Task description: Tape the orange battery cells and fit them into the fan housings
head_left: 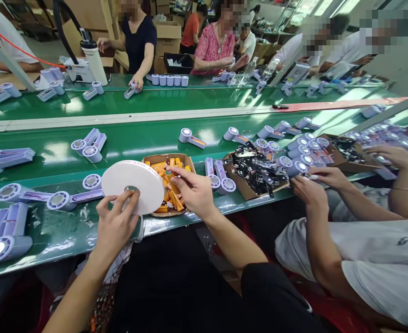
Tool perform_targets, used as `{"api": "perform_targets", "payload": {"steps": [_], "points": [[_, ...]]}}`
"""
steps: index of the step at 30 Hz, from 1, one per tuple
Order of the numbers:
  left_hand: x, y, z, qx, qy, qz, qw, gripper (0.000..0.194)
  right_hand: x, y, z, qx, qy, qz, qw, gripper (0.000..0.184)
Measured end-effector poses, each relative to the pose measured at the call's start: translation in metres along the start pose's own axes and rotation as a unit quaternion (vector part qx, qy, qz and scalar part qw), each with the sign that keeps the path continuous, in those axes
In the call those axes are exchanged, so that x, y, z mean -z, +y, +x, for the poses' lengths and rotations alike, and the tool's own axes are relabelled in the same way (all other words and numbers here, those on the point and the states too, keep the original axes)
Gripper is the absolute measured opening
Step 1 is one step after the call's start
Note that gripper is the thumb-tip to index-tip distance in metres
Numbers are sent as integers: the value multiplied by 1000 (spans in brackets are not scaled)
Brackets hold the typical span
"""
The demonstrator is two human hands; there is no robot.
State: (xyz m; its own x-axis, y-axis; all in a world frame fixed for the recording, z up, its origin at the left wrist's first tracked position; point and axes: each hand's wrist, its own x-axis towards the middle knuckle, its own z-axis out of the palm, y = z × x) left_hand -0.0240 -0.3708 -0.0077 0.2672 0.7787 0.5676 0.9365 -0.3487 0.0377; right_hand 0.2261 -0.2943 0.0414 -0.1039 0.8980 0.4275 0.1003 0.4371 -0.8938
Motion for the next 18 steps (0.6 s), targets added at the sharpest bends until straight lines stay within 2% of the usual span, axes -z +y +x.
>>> {"api": "perform_targets", "payload": {"steps": [4, 6, 9, 11, 13, 15, 18], "points": [[0, -2, -1, 1, 2, 7, 1000, 68, -9, 10, -8, -33, -14, 10, 999, 26], [3, -5, -2, -7, 3, 11, 1000, 74, -4, 11, -5, -55, -67, 12, 996, 34], [4, -14, 1, -34, -2, 2, 999, 83, 14, 9, 10, -78, -178, -12, 981, 40], [1, -16, 6, -33, -6, -16, 999, 85, 24, 8, 20, -91, -198, -2, 976, 37], [-4, -13, 10, -23, -1, -44, 999, 86, 23, 11, 22, -112, -144, 73, 981, 40], [-10, -3, 13, -6, 14, -61, 998, 87, 5, 19, 16, -130, -20, 201, 971, 52], [-23, 14, 10, 29, 15, -64, 997, 82, -34, 32, -7, -121, 195, 359, 904, 66]]}}
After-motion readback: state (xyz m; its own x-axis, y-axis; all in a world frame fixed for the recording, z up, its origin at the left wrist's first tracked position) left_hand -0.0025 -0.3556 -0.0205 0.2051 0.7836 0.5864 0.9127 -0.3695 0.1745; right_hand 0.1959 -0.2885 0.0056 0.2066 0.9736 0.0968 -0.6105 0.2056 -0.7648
